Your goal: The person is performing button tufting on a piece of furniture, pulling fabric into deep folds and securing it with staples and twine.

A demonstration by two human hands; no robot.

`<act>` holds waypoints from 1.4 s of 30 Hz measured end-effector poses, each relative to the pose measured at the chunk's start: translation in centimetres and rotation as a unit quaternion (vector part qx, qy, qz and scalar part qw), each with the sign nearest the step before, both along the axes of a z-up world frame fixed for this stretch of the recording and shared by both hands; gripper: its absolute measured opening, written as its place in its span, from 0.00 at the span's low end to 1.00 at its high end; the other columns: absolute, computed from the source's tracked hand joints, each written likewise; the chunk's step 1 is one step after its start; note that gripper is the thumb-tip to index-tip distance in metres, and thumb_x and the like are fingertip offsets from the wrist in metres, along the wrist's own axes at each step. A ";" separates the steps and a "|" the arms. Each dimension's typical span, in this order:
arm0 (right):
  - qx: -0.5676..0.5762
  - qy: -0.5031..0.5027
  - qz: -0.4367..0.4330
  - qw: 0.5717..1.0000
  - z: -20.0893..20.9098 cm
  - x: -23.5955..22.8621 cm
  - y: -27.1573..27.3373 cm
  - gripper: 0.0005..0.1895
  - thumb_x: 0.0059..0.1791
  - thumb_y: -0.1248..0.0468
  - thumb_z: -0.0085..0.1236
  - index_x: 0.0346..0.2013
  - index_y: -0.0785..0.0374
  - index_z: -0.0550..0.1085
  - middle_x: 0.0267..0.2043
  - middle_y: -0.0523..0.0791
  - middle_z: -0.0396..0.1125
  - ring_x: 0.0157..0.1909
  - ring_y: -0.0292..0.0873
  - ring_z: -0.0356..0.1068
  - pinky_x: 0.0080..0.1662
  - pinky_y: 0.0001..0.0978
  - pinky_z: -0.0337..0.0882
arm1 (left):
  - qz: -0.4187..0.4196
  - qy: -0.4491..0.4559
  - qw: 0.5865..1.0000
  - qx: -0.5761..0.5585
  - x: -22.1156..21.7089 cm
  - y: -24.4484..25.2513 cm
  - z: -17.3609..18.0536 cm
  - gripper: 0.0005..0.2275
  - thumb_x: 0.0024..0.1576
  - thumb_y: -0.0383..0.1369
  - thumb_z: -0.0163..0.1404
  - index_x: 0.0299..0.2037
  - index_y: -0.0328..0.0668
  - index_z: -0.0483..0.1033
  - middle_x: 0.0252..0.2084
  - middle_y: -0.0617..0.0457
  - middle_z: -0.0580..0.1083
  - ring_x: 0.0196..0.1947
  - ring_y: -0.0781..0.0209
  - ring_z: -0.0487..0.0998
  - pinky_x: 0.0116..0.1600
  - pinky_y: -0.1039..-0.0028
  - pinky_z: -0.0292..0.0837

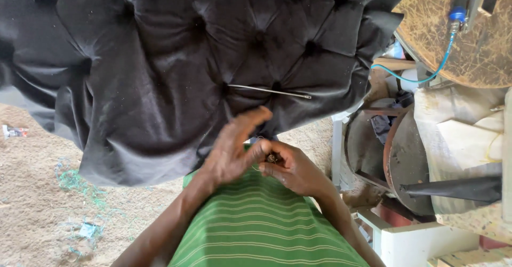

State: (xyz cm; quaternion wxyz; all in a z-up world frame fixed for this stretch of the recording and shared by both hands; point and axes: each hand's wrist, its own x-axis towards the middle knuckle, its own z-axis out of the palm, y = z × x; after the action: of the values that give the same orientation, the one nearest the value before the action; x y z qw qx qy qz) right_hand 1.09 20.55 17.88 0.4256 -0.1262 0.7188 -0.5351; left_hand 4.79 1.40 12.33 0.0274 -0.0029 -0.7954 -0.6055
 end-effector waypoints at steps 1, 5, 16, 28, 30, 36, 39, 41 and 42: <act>-0.003 0.005 0.030 1.000 0.4 -0.2 -0.3 0.09 0.54 0.66 0.57 0.46 0.70 0.73 0.38 0.53 0.72 0.37 0.48 0.75 0.44 0.44 0.78 | -0.105 0.011 0.985 0.136 0.4 0.2 1.7 0.27 0.65 0.51 0.41 0.67 0.43 0.68 0.61 0.36 0.73 0.62 0.30 0.71 0.65 0.48 0.66; -0.017 0.033 0.070 0.997 2.3 -1.8 0.9 0.04 0.54 0.70 0.54 0.41 0.69 0.74 0.35 0.51 0.74 0.39 0.43 0.74 0.45 0.43 0.78 | -0.229 -0.108 0.922 0.293 1.3 0.9 1.7 0.36 0.67 0.57 0.22 0.70 0.31 0.60 0.70 0.26 0.62 0.67 0.25 0.63 0.69 0.39 0.55; 0.049 0.035 -0.242 0.968 -1.9 -5.0 11.8 0.19 0.50 0.61 0.64 0.48 0.75 0.75 0.41 0.55 0.76 0.43 0.48 0.79 0.47 0.49 0.80 | -0.081 -0.164 0.983 0.024 2.8 -6.2 1.0 0.06 0.55 0.38 0.62 0.39 0.53 0.89 0.26 0.49 0.77 0.26 0.58 0.74 0.36 0.69 0.70; 0.139 0.238 -0.118 0.954 -8.8 -3.2 8.0 0.13 0.52 0.54 0.65 0.48 0.55 0.83 0.52 0.44 0.76 0.63 0.50 0.70 0.67 0.46 0.62 | -0.026 -0.190 0.974 -0.117 1.1 -7.1 3.6 0.08 0.57 0.43 0.58 0.41 0.58 0.86 0.36 0.47 0.82 0.39 0.42 0.82 0.43 0.57 0.75; 0.062 0.163 -0.116 0.978 -4.4 -2.1 3.3 0.18 0.51 0.55 0.65 0.53 0.58 0.79 0.56 0.48 0.74 0.64 0.52 0.69 0.68 0.49 0.62 | -0.045 -0.180 0.975 -0.118 0.3 -5.0 3.9 0.07 0.57 0.44 0.57 0.40 0.59 0.85 0.36 0.49 0.82 0.40 0.43 0.82 0.45 0.57 0.76; -0.031 0.067 -0.110 0.991 -2.8 -0.5 -0.2 0.19 0.49 0.63 0.67 0.55 0.62 0.79 0.43 0.48 0.79 0.50 0.40 0.76 0.59 0.39 0.72 | -0.052 -0.221 0.967 -0.120 -0.9 -2.8 4.7 0.06 0.55 0.47 0.57 0.38 0.65 0.84 0.35 0.56 0.81 0.37 0.48 0.82 0.44 0.59 0.77; -0.025 0.064 -0.136 0.988 -2.9 -0.4 0.9 0.14 0.50 0.63 0.66 0.48 0.64 0.81 0.37 0.48 0.80 0.44 0.34 0.76 0.53 0.33 0.76 | -0.031 -0.249 0.960 -0.123 -0.4 -4.2 5.0 0.06 0.55 0.46 0.58 0.39 0.66 0.85 0.33 0.57 0.80 0.36 0.51 0.82 0.44 0.60 0.76; -0.012 0.077 -0.148 0.986 -2.9 -0.4 1.6 0.11 0.50 0.63 0.66 0.45 0.64 0.82 0.36 0.48 0.80 0.42 0.33 0.75 0.51 0.33 0.77 | -0.027 -0.251 0.960 -0.119 0.3 -5.3 4.4 0.06 0.55 0.46 0.58 0.39 0.67 0.85 0.31 0.56 0.79 0.34 0.53 0.81 0.43 0.60 0.76; 0.003 0.045 -0.194 0.980 -3.0 -0.5 1.8 0.11 0.50 0.62 0.65 0.45 0.64 0.82 0.33 0.49 0.80 0.39 0.35 0.76 0.47 0.32 0.78 | -0.012 -0.252 0.959 -0.128 0.7 -6.0 4.1 0.06 0.56 0.45 0.59 0.40 0.66 0.86 0.30 0.55 0.79 0.34 0.53 0.81 0.42 0.61 0.75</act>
State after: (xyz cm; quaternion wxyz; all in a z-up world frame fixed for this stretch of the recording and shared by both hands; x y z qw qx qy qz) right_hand 0.64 22.39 14.90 0.2815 -0.0067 0.7496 -0.5990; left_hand 5.46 -4.61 16.46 -0.1816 0.1365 -0.8474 -0.4798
